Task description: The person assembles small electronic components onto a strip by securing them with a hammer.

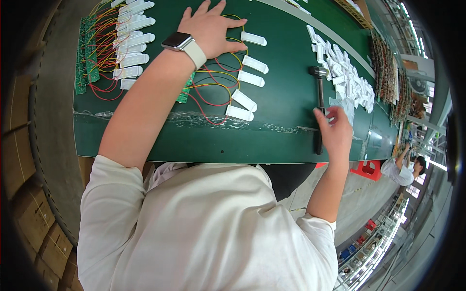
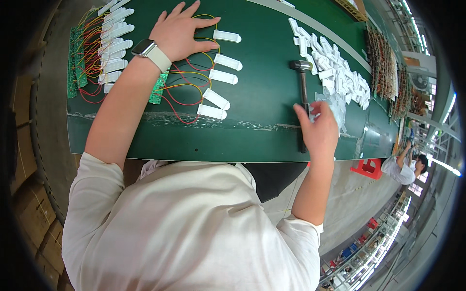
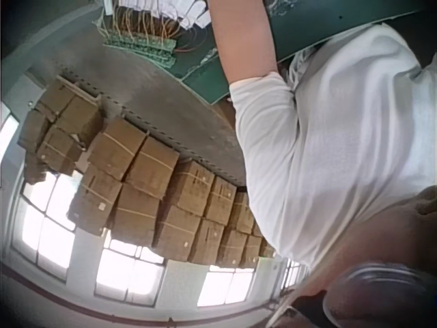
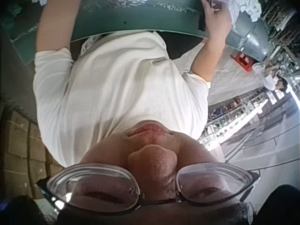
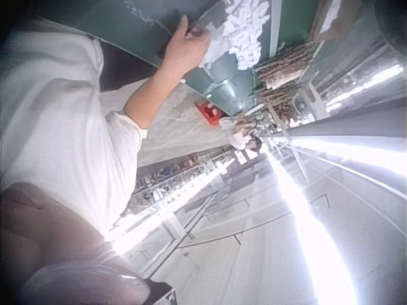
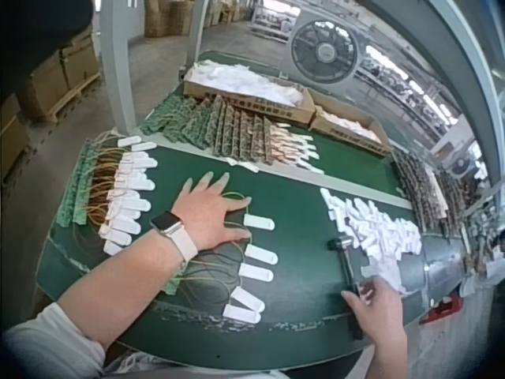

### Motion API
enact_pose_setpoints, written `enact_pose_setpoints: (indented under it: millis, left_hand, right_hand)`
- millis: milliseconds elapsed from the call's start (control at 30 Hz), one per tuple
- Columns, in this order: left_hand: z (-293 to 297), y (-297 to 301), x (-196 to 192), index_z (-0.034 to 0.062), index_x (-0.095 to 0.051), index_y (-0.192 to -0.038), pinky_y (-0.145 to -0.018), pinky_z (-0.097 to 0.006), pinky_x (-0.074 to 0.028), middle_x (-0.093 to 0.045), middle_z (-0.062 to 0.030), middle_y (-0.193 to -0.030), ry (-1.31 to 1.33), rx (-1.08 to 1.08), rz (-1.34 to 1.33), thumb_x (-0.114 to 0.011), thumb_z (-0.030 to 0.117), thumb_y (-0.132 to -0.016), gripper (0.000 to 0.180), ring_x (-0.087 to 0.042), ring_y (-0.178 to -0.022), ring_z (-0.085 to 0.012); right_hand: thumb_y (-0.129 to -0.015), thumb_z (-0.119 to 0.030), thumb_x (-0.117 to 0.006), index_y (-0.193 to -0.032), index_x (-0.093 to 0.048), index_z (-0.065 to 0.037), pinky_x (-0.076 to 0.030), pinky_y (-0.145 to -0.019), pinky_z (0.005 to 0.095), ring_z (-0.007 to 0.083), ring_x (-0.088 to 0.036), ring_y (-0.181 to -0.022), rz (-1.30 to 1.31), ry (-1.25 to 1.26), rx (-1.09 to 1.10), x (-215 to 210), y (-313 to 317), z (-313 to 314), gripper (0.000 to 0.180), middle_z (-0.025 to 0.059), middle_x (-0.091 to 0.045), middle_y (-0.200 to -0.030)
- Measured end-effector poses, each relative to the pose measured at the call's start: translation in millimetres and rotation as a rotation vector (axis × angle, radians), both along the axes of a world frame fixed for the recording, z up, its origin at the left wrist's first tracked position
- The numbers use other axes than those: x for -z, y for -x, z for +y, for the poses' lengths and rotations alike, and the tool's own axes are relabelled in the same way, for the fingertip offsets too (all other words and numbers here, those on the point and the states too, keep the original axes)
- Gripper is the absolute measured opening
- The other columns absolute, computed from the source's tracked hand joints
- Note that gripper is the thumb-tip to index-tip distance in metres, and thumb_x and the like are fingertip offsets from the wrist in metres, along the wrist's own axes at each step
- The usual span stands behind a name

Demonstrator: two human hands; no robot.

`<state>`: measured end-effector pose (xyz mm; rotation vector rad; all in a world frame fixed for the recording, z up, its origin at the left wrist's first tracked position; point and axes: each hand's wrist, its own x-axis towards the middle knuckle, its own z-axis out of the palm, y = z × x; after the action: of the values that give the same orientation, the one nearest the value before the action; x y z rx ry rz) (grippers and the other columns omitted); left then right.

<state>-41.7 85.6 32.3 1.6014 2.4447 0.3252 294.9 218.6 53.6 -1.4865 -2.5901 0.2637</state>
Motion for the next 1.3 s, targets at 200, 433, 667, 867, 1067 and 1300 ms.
enact_pose_setpoints:
  millis: [200,433,667,867,1067,1300]
  left_hand:
    - [13,2,12,0.0327,-0.057,-0.149,-0.123,-0.057,-0.025,-0.034,-0.0213,-0.165,0.081,-0.014,0.06,-0.068,0.066,-0.087,0.071,-0.03,-0.153,-0.0436]
    - [12,8,41,0.0413,-0.057,-0.147,-0.123,-0.06,-0.024,-0.032,-0.0164,-0.167,-0.02,-0.021,0.137,-0.069,0.071,-0.083,0.071,-0.029,-0.154,-0.0421]
    - [14,9,49,0.0498,-0.056,-0.146,-0.124,-0.062,-0.022,-0.032,-0.0113,-0.169,-0.049,-0.038,0.233,-0.069,0.074,-0.081,0.071,-0.028,-0.155,-0.039]
    - [9,2,9,0.0327,-0.058,-0.148,-0.123,-0.057,-0.025,-0.035,-0.0212,-0.165,0.042,-0.022,0.022,-0.068,0.067,-0.086,0.071,-0.03,-0.153,-0.0431]
    - [2,-2,2,0.0333,-0.057,-0.149,-0.124,-0.056,-0.024,-0.034,-0.0207,-0.166,-0.012,0.001,0.016,-0.066,0.066,-0.088,0.07,-0.03,-0.153,-0.0429]
    - [9,-2,-11,0.0334,-0.056,-0.15,-0.124,-0.057,-0.024,-0.033,-0.0202,-0.166,0.128,-0.023,-0.033,-0.066,0.066,-0.089,0.069,-0.03,-0.153,-0.0428]
  right_hand:
    - [-0.082,-0.044,-0.087,-0.107,-0.067,-0.003,-0.053,-0.07,0.0407,0.0289,-0.065,-0.075,-0.091,0.073,0.089,21,-35,-4,0.052,0.0101,-0.066,-0.082]
    - [-0.088,-0.028,-0.083,-0.107,-0.072,0.002,-0.05,-0.063,0.0296,0.0114,-0.059,-0.063,0.19,0.262,0.104,9,-35,9,0.038,0.0041,-0.065,-0.073]
    - [-0.104,-0.017,-0.06,-0.122,-0.069,0.004,-0.051,-0.064,0.0243,0.0089,-0.061,-0.07,0.605,0.892,0.166,-4,-31,-2,0.029,-0.0006,-0.062,-0.078]
    - [-0.106,-0.017,-0.058,-0.142,-0.054,0.001,-0.053,-0.062,0.026,0.0102,-0.063,-0.071,0.598,0.988,0.152,-6,-13,-49,0.04,0.0002,-0.057,-0.085]
    - [-0.109,-0.022,-0.054,-0.139,-0.059,0.0,-0.047,-0.053,0.0299,0.0109,-0.06,-0.061,0.195,0.348,-0.038,10,0,-52,0.037,0.0082,-0.063,-0.083]
    - [-0.109,-0.025,-0.057,-0.127,-0.068,0.0,-0.044,-0.056,0.0293,0.0089,-0.052,-0.058,0.406,0.424,-0.055,12,40,-52,0.033,0.0031,-0.058,-0.067]
